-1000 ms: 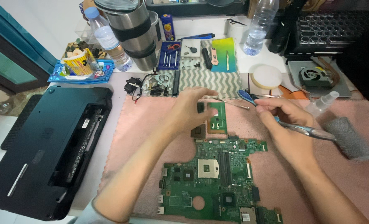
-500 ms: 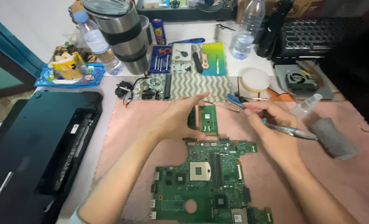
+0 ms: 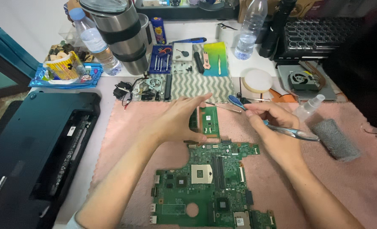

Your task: The person uses a toothbrush to scrub both sides of a green RAM module, then places it on the table. The person picks up another RAM module and scrubs both sides with the toothbrush before placing it down. The person briefly brushes a section of the motherboard.

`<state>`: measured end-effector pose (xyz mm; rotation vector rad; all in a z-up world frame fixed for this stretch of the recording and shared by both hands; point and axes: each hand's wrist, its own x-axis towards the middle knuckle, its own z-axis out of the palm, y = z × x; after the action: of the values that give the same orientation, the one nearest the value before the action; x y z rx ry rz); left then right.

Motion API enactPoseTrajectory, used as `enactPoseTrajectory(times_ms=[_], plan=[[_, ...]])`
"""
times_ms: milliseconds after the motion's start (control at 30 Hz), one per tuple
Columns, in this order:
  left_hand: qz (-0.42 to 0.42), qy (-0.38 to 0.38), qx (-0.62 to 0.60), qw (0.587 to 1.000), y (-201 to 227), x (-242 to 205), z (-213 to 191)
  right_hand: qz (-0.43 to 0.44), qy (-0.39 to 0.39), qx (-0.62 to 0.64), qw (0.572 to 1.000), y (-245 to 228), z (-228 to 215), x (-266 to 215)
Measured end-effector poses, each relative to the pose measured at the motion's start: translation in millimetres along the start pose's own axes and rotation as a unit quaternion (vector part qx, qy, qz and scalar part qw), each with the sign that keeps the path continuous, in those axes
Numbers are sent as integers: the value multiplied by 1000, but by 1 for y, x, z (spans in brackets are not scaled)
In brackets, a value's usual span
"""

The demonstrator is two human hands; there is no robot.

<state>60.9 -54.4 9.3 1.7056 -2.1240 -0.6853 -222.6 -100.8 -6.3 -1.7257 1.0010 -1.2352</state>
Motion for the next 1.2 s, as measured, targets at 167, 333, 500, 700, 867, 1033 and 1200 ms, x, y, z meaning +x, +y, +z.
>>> enactPoseTrajectory(times_ms=[167, 333, 500, 700, 867, 1033, 1200], plan=[[-4, -1, 7, 1000, 4, -5, -4, -8, -7, -5, 1000, 8, -2, 0], [-12, 2, 5, 1000, 3, -8, -6, -3, -9, 4, 1000, -2, 0, -1], [-19, 5, -11, 1000, 3, -9, -7, -7, -13, -11, 1000, 2, -2, 0], [-23, -1, -25, 999, -1, -10, -2, -5, -7, 6, 1000, 8, 0, -1], [-8, 7, -31, 999, -6, -5, 3, -1, -7, 10, 1000, 5, 1, -1], [4, 10, -45, 999, -6, -6, 1, -1, -10, 3, 1000, 0, 1, -1], [3, 35, -48, 998, -11, -9, 5, -6, -12, 5, 1000, 7, -1, 0]])
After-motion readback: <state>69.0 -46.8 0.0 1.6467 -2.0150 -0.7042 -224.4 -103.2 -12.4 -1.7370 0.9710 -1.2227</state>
